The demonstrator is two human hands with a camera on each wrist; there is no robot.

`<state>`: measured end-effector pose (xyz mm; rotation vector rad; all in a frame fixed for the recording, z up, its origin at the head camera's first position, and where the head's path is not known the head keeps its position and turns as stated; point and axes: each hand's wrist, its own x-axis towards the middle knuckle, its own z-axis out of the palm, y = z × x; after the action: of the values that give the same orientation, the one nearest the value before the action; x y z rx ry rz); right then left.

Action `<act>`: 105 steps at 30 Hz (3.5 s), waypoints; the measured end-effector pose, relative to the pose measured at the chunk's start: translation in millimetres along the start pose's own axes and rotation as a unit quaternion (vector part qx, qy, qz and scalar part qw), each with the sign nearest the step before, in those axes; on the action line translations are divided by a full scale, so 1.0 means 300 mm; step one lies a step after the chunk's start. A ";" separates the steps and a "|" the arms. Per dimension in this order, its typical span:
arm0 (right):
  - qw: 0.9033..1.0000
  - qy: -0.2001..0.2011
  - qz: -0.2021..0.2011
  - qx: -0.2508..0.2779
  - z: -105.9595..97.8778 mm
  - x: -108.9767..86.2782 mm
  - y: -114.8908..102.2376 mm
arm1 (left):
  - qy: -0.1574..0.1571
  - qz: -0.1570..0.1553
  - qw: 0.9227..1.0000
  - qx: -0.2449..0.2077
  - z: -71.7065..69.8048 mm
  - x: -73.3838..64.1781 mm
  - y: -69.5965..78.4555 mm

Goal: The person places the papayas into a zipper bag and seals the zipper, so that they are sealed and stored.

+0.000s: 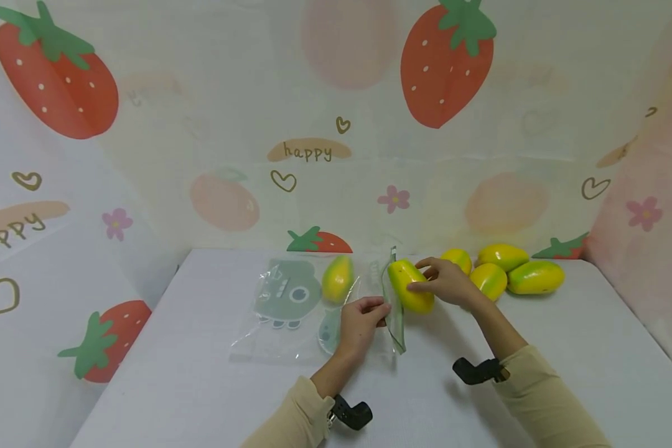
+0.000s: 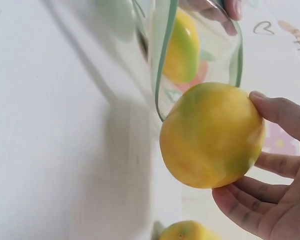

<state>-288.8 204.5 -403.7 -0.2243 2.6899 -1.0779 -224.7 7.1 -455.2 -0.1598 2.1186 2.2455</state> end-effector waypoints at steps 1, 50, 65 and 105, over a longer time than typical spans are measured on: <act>1.000 -0.001 -0.004 0.000 0.007 0.004 -0.002 | -0.001 -0.002 1.000 0.001 -0.001 0.000 0.001; 0.959 0.118 0.085 0.243 0.262 0.069 -0.034 | -0.031 0.006 0.999 -0.027 -0.017 0.016 -0.036; 0.952 0.142 0.050 0.267 0.331 0.094 -0.030 | -0.038 0.018 0.999 -0.016 -0.028 0.021 -0.030; 0.990 0.072 -0.058 0.109 0.020 0.008 0.045 | -0.025 0.015 0.999 -0.012 -0.044 -0.049 0.058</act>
<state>-290.2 209.9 -417.6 -0.2748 2.6816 -1.4660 -211.6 -6.8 -437.2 -0.0708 2.0843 2.2665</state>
